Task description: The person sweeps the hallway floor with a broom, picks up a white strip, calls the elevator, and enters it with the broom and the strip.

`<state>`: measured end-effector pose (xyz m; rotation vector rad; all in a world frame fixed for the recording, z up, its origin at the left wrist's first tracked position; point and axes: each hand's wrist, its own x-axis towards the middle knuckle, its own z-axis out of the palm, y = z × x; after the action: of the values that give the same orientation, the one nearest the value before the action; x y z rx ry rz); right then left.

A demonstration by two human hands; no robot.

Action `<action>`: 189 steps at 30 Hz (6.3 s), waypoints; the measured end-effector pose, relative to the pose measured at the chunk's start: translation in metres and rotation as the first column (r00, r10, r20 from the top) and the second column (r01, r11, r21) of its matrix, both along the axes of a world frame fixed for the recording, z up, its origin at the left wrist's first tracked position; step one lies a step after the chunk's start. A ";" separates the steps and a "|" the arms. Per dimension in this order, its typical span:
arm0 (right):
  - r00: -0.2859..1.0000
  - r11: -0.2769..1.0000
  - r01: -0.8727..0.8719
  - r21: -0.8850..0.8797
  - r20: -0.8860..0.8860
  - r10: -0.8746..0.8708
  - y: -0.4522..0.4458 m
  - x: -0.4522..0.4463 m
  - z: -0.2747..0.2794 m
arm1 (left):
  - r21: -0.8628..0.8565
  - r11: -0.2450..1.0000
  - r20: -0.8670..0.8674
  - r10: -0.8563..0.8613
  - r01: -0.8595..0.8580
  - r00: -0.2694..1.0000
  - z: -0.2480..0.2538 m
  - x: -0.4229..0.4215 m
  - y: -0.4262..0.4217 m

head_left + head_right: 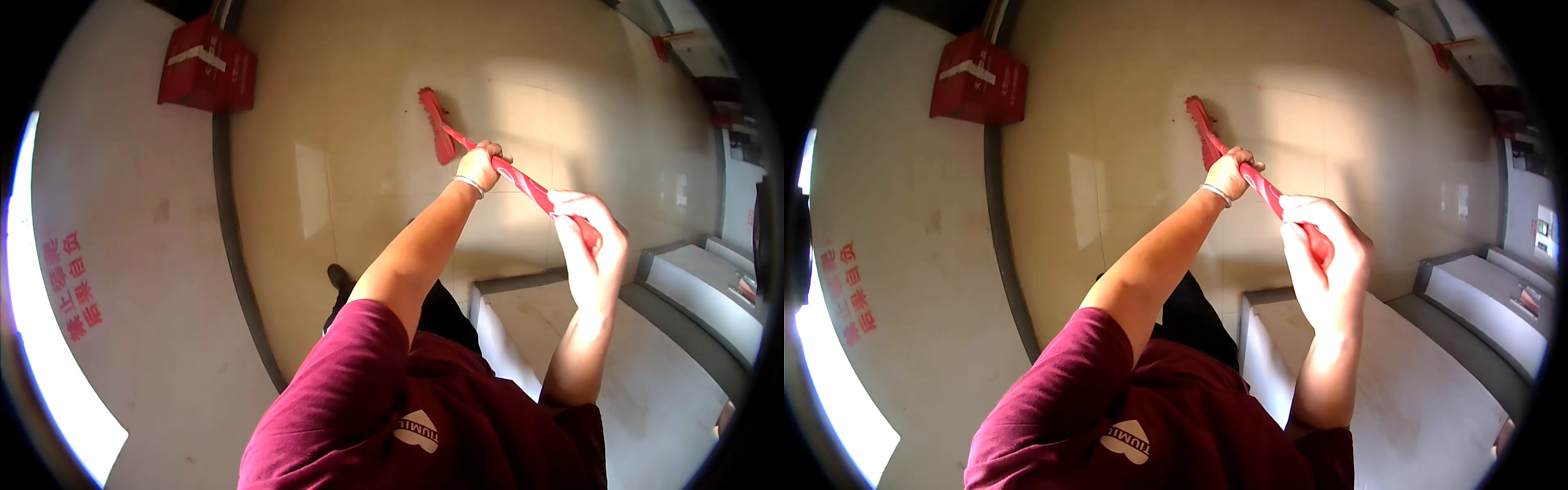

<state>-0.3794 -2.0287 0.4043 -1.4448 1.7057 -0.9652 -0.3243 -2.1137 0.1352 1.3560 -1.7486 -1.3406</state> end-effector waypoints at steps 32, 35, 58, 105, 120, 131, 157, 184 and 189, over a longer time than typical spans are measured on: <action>0.924 0.929 0.371 0.014 0.099 -0.370 -0.123 0.003 0.006 | -0.051 0.951 0.019 -0.303 0.304 0.953 0.017 -0.026 -0.141; 0.928 0.929 0.370 -0.030 0.056 -0.368 -0.132 0.018 0.032 | -0.095 0.934 0.074 -0.339 0.345 0.938 0.059 -0.006 -0.154; 0.866 0.906 0.381 0.186 0.272 -0.419 -0.264 0.038 -0.058 | 0.128 0.938 0.442 -0.345 0.323 0.828 -0.028 0.097 -0.271; 0.922 0.925 0.371 -0.084 0.156 -0.355 -0.110 -0.287 0.042 | -0.241 0.843 0.232 -0.430 0.480 0.872 0.079 -0.287 -0.175; 0.474 0.822 0.189 0.537 0.684 -0.555 -0.223 -0.184 -0.151 | 0.187 0.788 0.758 -0.496 0.587 0.424 -0.074 -0.035 -0.288; 0.661 0.656 0.740 0.150 0.016 -0.750 -0.320 -0.257 0.008 | -0.045 0.709 0.304 -0.662 0.704 0.685 0.011 -0.281 -0.334; 0.864 0.648 0.096 0.756 -0.386 0.323 -0.451 -0.135 -0.237 | 0.136 0.912 0.527 -0.397 0.386 0.751 -0.031 -0.035 -0.449; 0.890 0.849 0.374 0.375 -0.403 -0.214 -0.349 -0.268 -0.274 | 0.394 0.917 0.628 -0.315 0.059 0.711 -0.001 0.204 -0.334; 0.912 0.692 0.384 0.611 -0.370 -0.179 -0.400 -0.256 -0.274 | 0.314 0.947 0.534 -0.235 0.068 0.812 0.045 0.157 -0.344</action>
<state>-0.6350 -2.4292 0.1300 -0.8543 2.2297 -0.1948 -0.1672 -2.4573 0.1799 1.9685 -2.1469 -1.4046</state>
